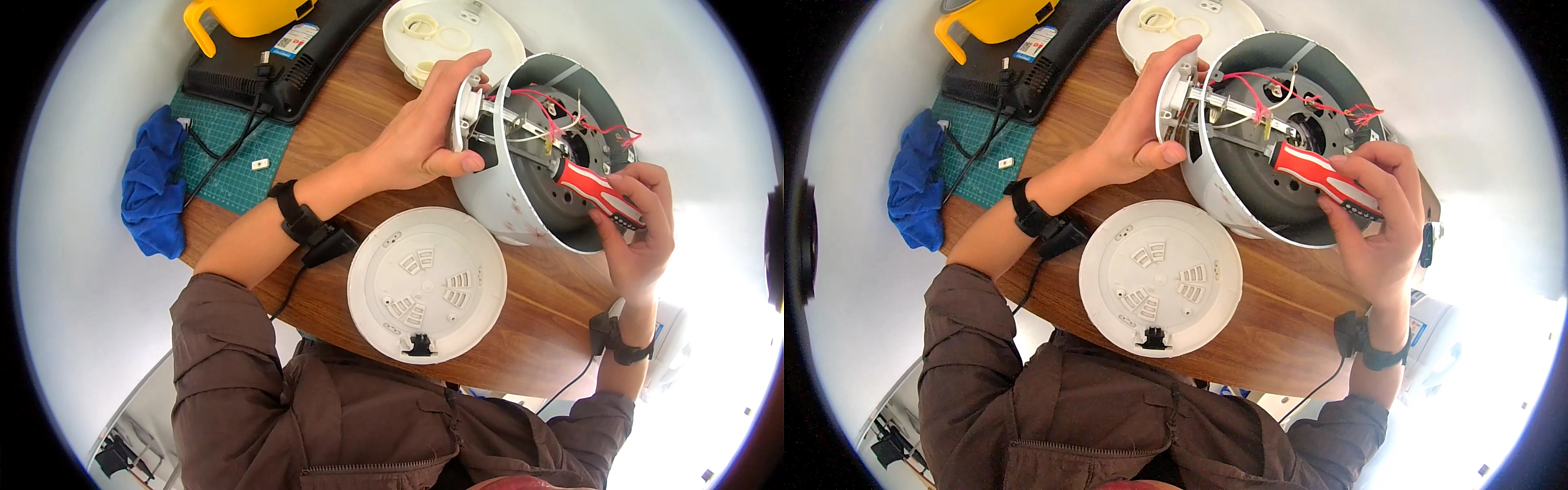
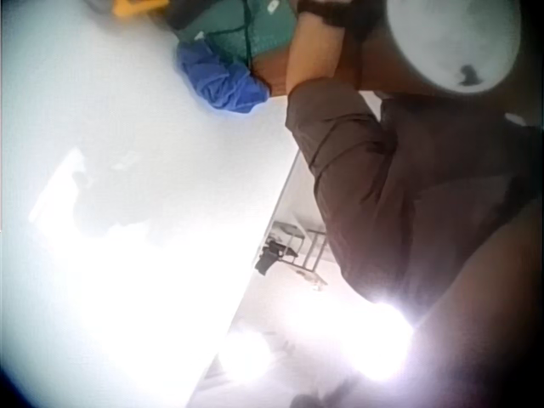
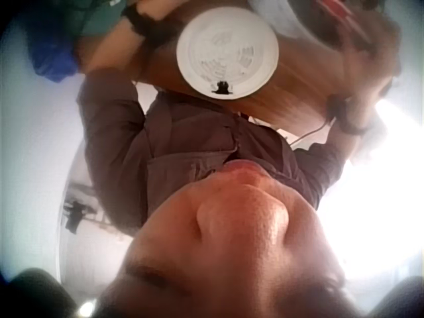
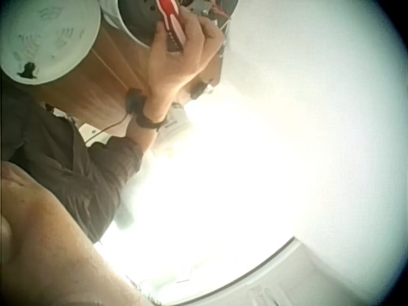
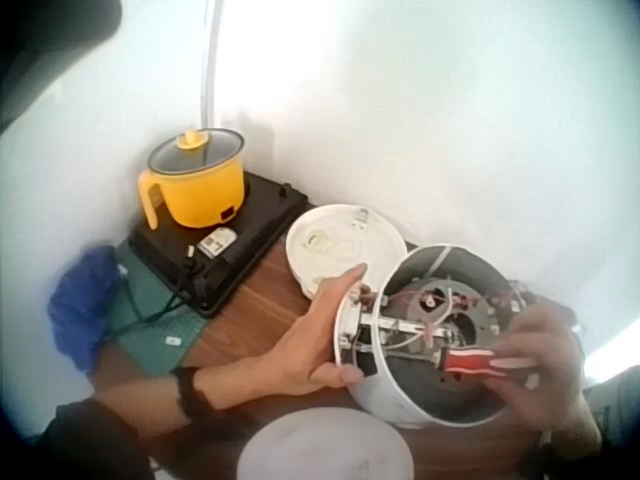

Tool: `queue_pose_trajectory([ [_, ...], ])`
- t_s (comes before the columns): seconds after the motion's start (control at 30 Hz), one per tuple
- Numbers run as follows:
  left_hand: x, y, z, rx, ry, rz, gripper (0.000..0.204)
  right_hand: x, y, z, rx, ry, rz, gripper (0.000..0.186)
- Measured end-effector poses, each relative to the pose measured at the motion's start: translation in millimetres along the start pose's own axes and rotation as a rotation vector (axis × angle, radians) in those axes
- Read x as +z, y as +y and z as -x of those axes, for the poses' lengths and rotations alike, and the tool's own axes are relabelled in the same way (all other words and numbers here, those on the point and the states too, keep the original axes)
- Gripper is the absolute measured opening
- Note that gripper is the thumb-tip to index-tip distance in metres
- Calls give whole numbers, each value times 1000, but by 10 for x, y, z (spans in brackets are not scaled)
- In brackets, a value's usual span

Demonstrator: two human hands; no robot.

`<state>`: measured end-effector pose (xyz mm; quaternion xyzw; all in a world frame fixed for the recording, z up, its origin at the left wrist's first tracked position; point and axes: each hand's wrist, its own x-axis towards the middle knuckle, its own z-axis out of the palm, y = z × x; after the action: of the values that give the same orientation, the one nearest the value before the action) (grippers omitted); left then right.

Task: The person disassembles a white rice cooker, removes the inner pot, and uses a screwdriver to loosen screws on the heating element. They inspect the internal wiring and heating plate, then reassemble the cooker by placing the inner pot back and closing the lid.

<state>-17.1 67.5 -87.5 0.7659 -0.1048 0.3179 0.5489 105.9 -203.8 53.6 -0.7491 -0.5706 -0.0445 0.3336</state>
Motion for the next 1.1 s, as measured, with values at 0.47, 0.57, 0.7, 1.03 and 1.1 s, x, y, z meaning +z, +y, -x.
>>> queue_pose_trajectory([
  [0.47,-9,-2,17,1,7,-5,120,-45,-44,-26,33,-53,263,46],
  [0.57,-9,16,12,9,15,-15,120,-126,-11,-11,137,-164,203,43],
  [0.7,8,-1,4,-5,6,7,121,-105,124,91,264,-47,-58,44],
  [1.03,-20,-3,17,5,12,-19,121,-71,38,-9,396,-99,-309,56],
  [1.1,-4,-12,14,5,9,-10,121,-123,32,-18,454,-170,-313,58],
])
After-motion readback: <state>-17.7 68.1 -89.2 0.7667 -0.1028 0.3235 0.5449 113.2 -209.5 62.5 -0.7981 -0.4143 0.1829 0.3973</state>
